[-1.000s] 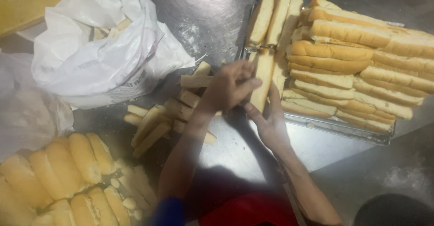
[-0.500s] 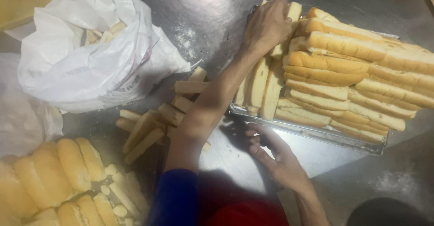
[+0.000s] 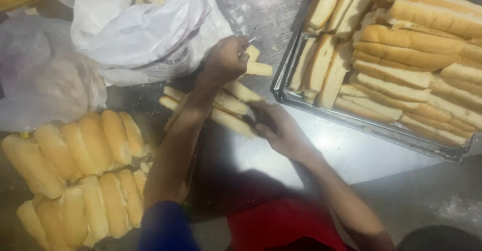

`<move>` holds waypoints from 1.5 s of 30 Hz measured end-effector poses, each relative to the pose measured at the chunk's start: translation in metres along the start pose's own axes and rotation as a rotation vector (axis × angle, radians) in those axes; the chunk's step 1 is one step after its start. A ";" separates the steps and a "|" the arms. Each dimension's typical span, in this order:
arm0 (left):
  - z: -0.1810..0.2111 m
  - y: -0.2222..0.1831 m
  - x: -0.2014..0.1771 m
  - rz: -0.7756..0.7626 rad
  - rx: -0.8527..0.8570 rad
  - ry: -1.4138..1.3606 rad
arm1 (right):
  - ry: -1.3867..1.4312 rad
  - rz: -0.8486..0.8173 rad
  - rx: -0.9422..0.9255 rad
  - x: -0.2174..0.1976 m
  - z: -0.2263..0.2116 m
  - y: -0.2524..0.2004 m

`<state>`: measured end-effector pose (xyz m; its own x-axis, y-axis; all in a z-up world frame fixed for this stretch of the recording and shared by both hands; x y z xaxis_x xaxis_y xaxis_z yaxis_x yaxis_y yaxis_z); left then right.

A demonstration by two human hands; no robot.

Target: The person cuts bread rolls in half using a knife and stacks the sliced pieces onto metal trays. The person handles the rolls one at a time, makes a longitudinal cut through each, and places the resulting halves onto a growing stack on a tray.

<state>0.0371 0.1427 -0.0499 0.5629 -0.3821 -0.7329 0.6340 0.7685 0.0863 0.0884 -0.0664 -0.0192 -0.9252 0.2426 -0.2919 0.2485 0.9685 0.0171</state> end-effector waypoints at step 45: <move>0.150 -0.058 0.039 -0.400 -0.084 -0.421 | 0.650 0.364 0.698 -0.072 0.055 -0.059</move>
<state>0.1016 0.0063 0.0177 0.4616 -0.8088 -0.3643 0.8060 0.5540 -0.2086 0.1557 -0.1444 -0.0514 -0.6854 0.7006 0.1984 0.4651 0.6309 -0.6210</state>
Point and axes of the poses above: each hand's wrist, its own y-axis towards the middle knuckle, its own x-axis out of the palm, z = x × y, the point moved 9 cm from there along y, towards the middle knuckle, and after that the axes turned 13 degrees about z, right-handed, at the moved point
